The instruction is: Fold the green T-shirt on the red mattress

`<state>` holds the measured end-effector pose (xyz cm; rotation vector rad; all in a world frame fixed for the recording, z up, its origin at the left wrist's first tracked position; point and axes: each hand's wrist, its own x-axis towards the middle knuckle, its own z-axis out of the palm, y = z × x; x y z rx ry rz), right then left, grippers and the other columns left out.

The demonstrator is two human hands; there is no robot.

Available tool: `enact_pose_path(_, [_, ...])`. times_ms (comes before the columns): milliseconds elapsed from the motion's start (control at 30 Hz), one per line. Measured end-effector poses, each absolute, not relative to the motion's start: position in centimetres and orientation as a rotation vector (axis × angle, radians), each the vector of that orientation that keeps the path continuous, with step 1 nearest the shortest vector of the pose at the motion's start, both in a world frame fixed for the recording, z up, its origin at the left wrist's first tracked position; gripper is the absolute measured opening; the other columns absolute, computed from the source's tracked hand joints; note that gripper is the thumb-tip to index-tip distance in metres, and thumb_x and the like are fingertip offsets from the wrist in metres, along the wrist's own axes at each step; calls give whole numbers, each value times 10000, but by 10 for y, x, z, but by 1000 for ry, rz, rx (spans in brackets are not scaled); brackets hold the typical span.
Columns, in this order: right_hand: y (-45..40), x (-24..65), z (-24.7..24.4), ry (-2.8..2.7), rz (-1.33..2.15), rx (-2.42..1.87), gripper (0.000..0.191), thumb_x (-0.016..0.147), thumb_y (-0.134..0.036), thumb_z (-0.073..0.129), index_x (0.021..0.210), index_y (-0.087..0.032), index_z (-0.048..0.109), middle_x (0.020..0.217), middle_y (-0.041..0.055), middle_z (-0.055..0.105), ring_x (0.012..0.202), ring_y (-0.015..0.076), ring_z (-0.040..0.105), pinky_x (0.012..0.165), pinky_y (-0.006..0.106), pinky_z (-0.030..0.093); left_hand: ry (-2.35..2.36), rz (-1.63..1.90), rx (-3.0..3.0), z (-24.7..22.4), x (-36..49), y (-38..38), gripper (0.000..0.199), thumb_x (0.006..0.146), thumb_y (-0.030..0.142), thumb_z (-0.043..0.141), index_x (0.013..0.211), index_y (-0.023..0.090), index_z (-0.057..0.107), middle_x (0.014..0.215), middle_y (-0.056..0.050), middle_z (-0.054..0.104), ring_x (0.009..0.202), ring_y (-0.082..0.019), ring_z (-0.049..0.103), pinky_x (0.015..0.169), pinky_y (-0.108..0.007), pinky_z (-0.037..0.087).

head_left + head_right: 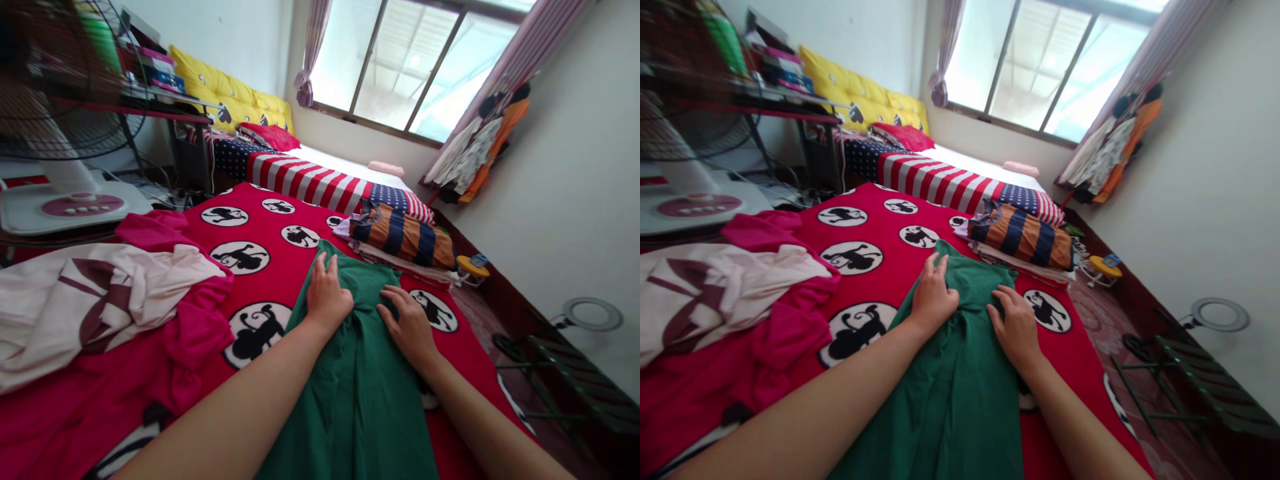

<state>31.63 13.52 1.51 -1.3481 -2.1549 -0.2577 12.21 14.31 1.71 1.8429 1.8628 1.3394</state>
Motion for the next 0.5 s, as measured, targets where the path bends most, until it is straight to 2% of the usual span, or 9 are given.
enact_pose_path(67, [128, 318, 14, -2162, -231, -1311, 317, 900, -321, 480, 1168, -182, 577, 1254, 121, 591, 1164, 267, 542, 993, 455, 421, 1798, 1411, 2016, 20, 120, 142, 588, 688, 66, 529, 1265, 172, 562, 1481, -90, 363, 1359, -272, 336, 1107, -401, 334])
enact_pose_path(133, [127, 319, 15, -2120, -220, -1288, 357, 912, -298, 442, 1234, -178, 538, 1286, 121, 575, 1209, 252, 514, 1020, 453, 404, 1610, 1358, 2228, 20, 120, 143, 443, 767, 72, 482, 1155, 215, 639, 1436, -33, 448, 1358, -214, 346, 1132, -379, 291])
enact_pose_path(233, [134, 321, 18, -2038, -193, -1365, 409, 907, -271, 394, 1285, -162, 506, 1295, 129, 571, 1226, 243, 506, 1041, 445, 389, 1524, 1053, 2335, 14, 120, 146, 374, 869, 239, 476, 1216, 190, 606, 1420, -60, 480, 1350, -206, 371, 1140, -387, 267])
enact_pose_path(367, [152, 331, 14, -1910, -106, -1583, 461, 868, -255, 374, 1287, -132, 523, 1296, 140, 575, 1202, 250, 530, 1038, 419, 390, 1773, 718, 2238, 4, 123, 150, 736, 842, 543, 470, 1399, 67, 404, 1515, -167, 294, 1416, -261, 238, 1167, -437, 155])
enact_pose_path(500, [177, 348, 13, -1760, -8, -1674, 384, 816, -256, 388, 1044, -147, 678, 1091, 115, 686, 1034, 230, 617, 939, 352, 455, 1810, 619, 2257, 2, 125, 149, 893, 767, 678, 467, 1443, 108, 340, 1550, -143, 203, 1441, -263, 153, 1172, -439, 97])
